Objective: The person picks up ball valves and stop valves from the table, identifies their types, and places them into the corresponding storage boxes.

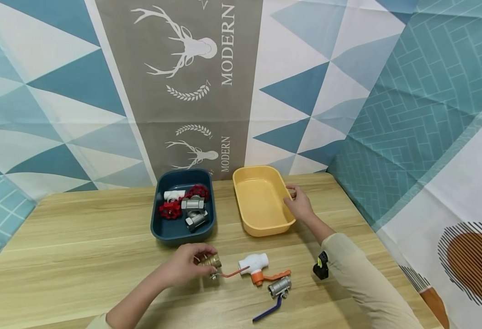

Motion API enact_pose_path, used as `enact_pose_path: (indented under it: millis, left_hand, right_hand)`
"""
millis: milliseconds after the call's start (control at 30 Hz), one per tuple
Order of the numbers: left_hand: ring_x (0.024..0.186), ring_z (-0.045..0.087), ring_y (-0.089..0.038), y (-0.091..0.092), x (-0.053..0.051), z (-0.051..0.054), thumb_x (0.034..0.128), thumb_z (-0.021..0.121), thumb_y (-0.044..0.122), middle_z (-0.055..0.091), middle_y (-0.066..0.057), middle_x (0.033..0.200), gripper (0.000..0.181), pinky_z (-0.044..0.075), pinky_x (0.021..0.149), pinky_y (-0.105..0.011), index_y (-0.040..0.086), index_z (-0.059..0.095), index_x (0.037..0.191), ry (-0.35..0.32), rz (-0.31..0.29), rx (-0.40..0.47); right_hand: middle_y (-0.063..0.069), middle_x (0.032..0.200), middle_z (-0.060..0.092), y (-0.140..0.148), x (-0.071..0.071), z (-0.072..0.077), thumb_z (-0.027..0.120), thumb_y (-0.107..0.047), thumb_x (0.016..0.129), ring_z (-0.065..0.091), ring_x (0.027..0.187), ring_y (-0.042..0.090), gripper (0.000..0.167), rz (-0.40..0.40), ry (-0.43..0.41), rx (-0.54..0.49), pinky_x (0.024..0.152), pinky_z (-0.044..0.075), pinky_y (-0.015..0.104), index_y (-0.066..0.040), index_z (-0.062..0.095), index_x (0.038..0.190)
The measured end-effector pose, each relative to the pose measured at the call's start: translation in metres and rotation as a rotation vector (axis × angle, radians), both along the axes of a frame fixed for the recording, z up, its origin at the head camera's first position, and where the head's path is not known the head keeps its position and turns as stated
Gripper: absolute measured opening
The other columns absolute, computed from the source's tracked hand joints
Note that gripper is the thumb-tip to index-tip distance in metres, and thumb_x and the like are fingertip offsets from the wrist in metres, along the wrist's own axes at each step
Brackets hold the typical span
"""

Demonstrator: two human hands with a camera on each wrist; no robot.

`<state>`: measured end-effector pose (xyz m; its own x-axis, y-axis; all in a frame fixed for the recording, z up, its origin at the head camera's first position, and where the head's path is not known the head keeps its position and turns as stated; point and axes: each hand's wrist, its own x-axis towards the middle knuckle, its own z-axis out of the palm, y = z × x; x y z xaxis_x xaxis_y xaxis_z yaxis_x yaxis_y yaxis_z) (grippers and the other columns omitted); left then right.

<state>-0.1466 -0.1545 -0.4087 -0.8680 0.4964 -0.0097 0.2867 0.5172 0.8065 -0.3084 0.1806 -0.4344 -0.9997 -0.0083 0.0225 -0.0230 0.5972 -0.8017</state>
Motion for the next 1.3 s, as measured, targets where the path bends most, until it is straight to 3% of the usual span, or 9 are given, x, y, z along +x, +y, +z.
enact_pose_path:
  millis: [400, 800, 1300]
  left_hand:
    - [0.083, 0.057, -0.008, 0.004, -0.010, 0.015, 0.0797, 0.074, 0.023, 0.066, -0.001, 0.095, 0.037, 0.051, 0.071, -0.020, 0.003, 0.064, 0.110, 0.062, 0.017, -0.029]
    - [0.084, 0.057, -0.009, 0.009, -0.018, 0.021, 0.0800, 0.073, 0.024, 0.066, -0.001, 0.096, 0.035, 0.051, 0.072, -0.020, 0.006, 0.065, 0.109, 0.078, 0.021, -0.023]
    - [0.084, 0.057, -0.012, 0.015, -0.023, 0.026, 0.0798, 0.073, 0.020, 0.066, -0.001, 0.097, 0.033, 0.049, 0.073, -0.019, 0.008, 0.065, 0.109, 0.030, 0.089, 0.026]
  right_hand:
    - [0.021, 0.112, 0.055, 0.000, -0.001, -0.001, 0.053, -0.011, 0.093, 0.056, 0.092, 0.027, 0.047, -0.012, -0.007, -0.013, 0.067, 0.053, 0.028, -0.005, 0.039, 0.138]
    - [0.022, 0.109, 0.056, 0.001, -0.004, -0.004, 0.053, -0.011, 0.092, 0.057, 0.089, 0.026, 0.048, -0.008, 0.006, -0.005, 0.066, 0.052, 0.028, -0.004, 0.039, 0.138]
    - [0.022, 0.109, 0.057, 0.000, -0.001, -0.001, 0.054, -0.012, 0.091, 0.057, 0.090, 0.027, 0.048, -0.014, 0.009, -0.015, 0.067, 0.052, 0.028, -0.005, 0.041, 0.137]
